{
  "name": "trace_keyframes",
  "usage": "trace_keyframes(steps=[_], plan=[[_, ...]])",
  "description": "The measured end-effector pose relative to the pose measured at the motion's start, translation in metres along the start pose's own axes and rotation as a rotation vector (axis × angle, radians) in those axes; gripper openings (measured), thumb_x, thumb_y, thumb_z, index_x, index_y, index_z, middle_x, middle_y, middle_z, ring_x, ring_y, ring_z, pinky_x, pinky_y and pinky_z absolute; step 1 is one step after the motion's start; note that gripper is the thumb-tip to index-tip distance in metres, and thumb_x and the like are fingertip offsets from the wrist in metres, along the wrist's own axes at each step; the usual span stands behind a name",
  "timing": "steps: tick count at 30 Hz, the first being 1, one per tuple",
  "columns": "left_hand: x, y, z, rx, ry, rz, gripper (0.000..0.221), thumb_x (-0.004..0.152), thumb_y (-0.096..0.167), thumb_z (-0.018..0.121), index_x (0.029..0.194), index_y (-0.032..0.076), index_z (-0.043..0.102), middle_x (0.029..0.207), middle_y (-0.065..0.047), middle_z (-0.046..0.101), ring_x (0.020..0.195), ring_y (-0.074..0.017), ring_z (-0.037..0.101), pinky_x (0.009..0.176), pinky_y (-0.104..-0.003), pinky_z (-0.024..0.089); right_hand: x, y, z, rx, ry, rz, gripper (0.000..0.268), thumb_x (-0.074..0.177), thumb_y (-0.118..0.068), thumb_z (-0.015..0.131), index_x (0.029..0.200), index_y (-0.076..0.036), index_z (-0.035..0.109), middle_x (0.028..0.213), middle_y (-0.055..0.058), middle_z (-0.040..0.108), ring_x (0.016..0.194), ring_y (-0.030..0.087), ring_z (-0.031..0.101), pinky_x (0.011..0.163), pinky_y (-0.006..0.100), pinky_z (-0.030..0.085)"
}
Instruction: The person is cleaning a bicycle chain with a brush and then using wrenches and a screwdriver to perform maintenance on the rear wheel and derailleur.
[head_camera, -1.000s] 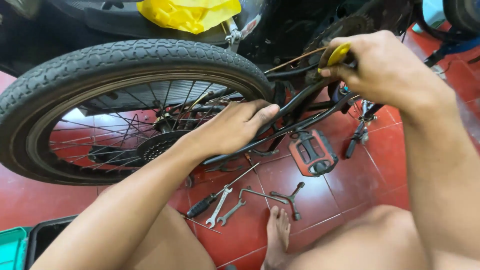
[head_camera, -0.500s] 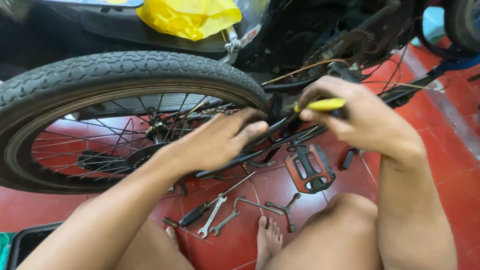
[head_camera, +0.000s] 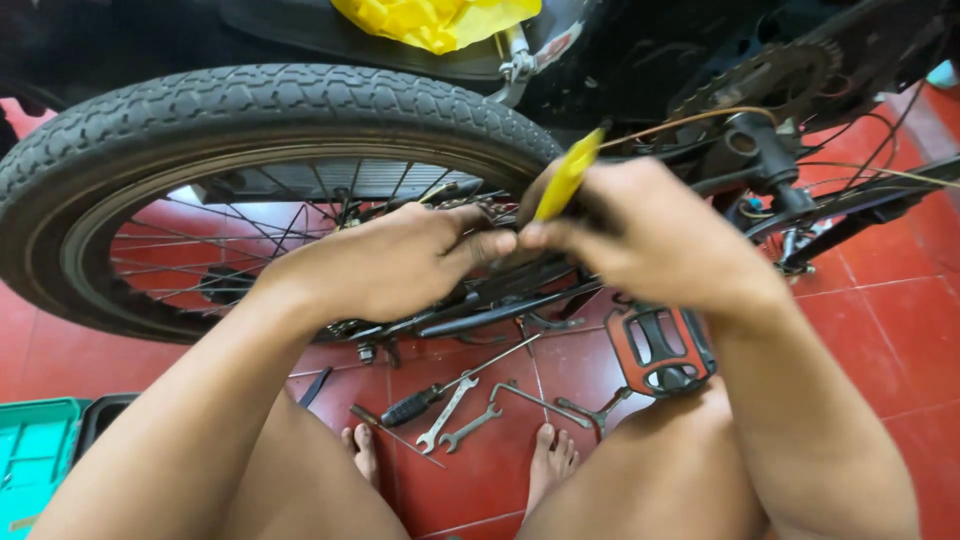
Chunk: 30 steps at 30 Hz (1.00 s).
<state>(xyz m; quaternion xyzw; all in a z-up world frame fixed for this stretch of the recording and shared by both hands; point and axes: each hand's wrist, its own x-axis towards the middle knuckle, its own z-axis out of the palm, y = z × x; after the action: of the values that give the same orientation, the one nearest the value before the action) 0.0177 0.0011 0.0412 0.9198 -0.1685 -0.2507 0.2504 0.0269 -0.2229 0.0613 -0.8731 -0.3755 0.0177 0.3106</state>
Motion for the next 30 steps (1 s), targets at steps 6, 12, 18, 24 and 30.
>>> trace_keyframes(steps=[6, 12, 18, 24, 30], plan=[[-0.007, -0.005, 0.008, 0.140, -0.060, 0.017, 0.040, 0.104, 0.048, 0.052, 0.108, 0.009, 0.059, 0.079, -0.015, 0.076, 0.062, -0.0343, 0.074, 0.060, -0.050, 0.055, 0.002, -0.010, 0.003, 0.072, -0.079, 0.229, 0.015, 0.081, -0.012, 0.079, 0.095, -0.007, 0.076, 0.064, 0.002, 0.073, 0.044, 0.013, 0.058, 0.042, 0.029, 0.048], [-0.004, -0.022, 0.004, 0.083, -0.121, 0.082, 0.029, 0.090, 0.031, 0.065, 0.115, 0.016, 0.066, 0.090, -0.006, 0.080, 0.065, -0.0275, 0.070, 0.065, -0.042, 0.055, 0.014, -0.009, 0.045, 0.409, -0.187, 0.250, 0.016, 0.085, -0.007, 0.072, 0.100, -0.002, 0.075, 0.069, 0.004, 0.073, 0.040, 0.012, 0.057, 0.038, 0.026, 0.046], [-0.014, -0.034, 0.000, 0.143, 0.025, 0.082, 0.041, 0.088, 0.045, 0.071, 0.110, 0.011, 0.065, 0.085, -0.010, 0.078, 0.064, -0.0302, 0.071, 0.062, -0.046, 0.053, 0.016, -0.016, 0.037, 0.014, -0.193, 0.148, 0.016, 0.083, -0.016, 0.072, 0.098, -0.012, 0.078, 0.073, 0.002, 0.080, 0.047, 0.020, 0.059, 0.047, 0.035, 0.050], [-0.029, -0.028, -0.010, 0.063, 0.042, 0.083, 0.040, 0.090, 0.042, 0.064, 0.121, 0.017, 0.070, 0.093, -0.003, 0.082, 0.069, -0.0259, 0.072, 0.065, -0.043, 0.054, 0.016, -0.016, 0.047, -0.041, -0.156, 0.157, 0.015, 0.084, -0.017, 0.072, 0.095, -0.009, 0.078, 0.081, 0.005, 0.081, 0.057, 0.026, 0.068, 0.057, 0.038, 0.055], [-0.032, -0.037, -0.013, 0.072, 0.027, 0.151, 0.036, 0.083, 0.018, 0.059, 0.118, 0.011, 0.066, 0.090, -0.007, 0.081, 0.067, -0.0290, 0.073, 0.063, -0.043, 0.055, 0.021, -0.023, 0.055, 0.080, -0.188, 0.079, 0.015, 0.083, -0.015, 0.072, 0.097, -0.010, 0.076, 0.083, 0.001, 0.082, 0.056, 0.022, 0.065, 0.058, 0.035, 0.054]])
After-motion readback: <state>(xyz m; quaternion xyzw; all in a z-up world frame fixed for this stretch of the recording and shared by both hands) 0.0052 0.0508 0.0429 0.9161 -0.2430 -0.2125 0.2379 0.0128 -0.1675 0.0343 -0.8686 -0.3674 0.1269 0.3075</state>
